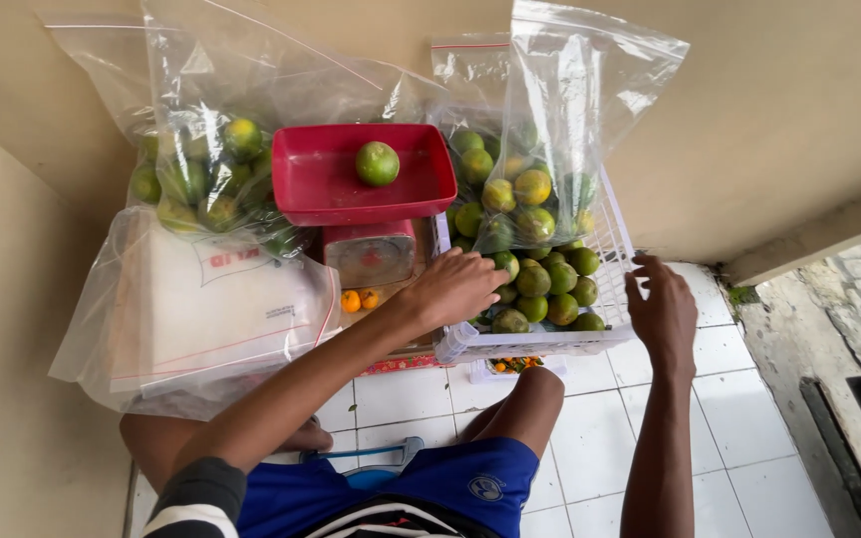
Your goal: The person is weighing small green fruits on a scale and then placing them into plastic zip-lock bags.
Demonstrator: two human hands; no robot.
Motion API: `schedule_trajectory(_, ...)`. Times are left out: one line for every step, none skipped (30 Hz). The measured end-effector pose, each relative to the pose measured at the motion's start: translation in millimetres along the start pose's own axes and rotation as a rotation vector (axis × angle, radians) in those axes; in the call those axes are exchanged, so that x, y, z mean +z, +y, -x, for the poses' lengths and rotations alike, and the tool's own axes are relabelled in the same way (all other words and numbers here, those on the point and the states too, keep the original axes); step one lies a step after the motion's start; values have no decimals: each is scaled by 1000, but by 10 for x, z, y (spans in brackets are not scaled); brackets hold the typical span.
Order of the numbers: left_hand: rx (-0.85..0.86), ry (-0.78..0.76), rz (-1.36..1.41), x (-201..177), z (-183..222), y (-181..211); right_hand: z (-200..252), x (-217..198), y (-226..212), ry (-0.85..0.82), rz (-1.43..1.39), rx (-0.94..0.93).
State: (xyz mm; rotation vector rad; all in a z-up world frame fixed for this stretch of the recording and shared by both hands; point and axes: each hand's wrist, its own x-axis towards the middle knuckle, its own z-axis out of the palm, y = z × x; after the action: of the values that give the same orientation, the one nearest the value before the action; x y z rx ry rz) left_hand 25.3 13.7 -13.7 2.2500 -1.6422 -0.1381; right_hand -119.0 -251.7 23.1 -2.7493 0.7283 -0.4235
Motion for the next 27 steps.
schedule_trajectory(7, 0, 1, 156, -82, -71, -38, 32, 39, 3, 3, 5)
schedule_trajectory(-5, -8, -39, 314, -156, -146, -76, 76, 75, -69, 99, -19)
schedule_trajectory(-17, -16, -80, 471, -231, -222, -117, 120, 110, -142, 195, -42)
schedule_trajectory(-14, -20, -79, 524, -283, -241, -226, 297, 323, -143, 194, -38)
schedule_trajectory(-49, -48, -62, 577, -333, -262, -333, 474, 535, -148, 305, -92)
schedule_trajectory(-84, -74, -46, 627, -384, -287, -446, 652, 744, -150, 416, -148)
schedule_trajectory(-81, -75, -47, 652, -424, -313, -456, 686, 723, -149, 415, -145)
schedule_trajectory(-71, -80, -38, 682, -455, -338, -466, 723, 700, -168, 482, -181)
schedule_trajectory(-61, -84, -29, 712, -485, -366, -477, 763, 674, -187, 549, -217)
schedule_trajectory(-64, -85, -28, 781, -534, -404, -492, 822, 686, -190, 549, -220)
schedule_trajectory(-62, -96, -68, 851, -579, -444, -506, 883, 695, -187, 618, -251)
schedule_trajectory(-61, -108, -107, 925, -616, -488, -519, 953, 700, -183, 687, -284)
schedule_trajectory(-66, -109, -106, 1040, -661, -531, -508, 958, 672, -186, 685, -288)
schedule_trajectory(-72, -103, -126, 1147, -711, -578, -508, 957, 640, -184, 729, -301)
schedule_trajectory(-78, -97, -146, 1253, -761, -626, -508, 958, 608, -181, 772, -314)
schedule_trajectory(-81, -98, -145, 1280, -788, -627, -518, 975, 599, -184, 771, -317)
schedule_trajectory(-85, -125, -161, 1308, -817, -628, -529, 992, 592, -197, 796, -322)
schedule_trajectory(-88, -152, -178, 1329, -857, -626, -544, 1001, 588, -209, 821, -326)
schedule_trajectory(-90, -153, -178, 1328, -869, -593, -550, 998, 567, -211, 820, -327)
schedule_trajectory(-80, -173, -132, 1327, -882, -560, -552, 996, 547, -226, 824, -329)
schedule_trajectory(-70, -193, -87, 1327, -897, -528, -556, 993, 528, -242, 829, -331)
schedule_trajectory(-69, -195, -87, 1292, -889, -481, -559, 989, 511, -243, 829, -329)
schedule_trajectory(-66, -191, -74, 1259, -882, -436, -564, 987, 496, -243, 840, -330)
schedule_trajectory(-62, -188, -60, 1237, -872, -380, -555, 983, 489, -245, 852, -330)
schedule_trajectory(-60, -191, -57, 1329, -937, -390, -562, 999, 497, -248, 853, -327)
schedule_trajectory(-79, -227, -64, 1419, -1002, -402, -574, 1014, 503, -252, 862, -319)
schedule_trajectory(-99, -264, -71, 1509, -1066, -413, -585, 1028, 508, -256, 871, -311)
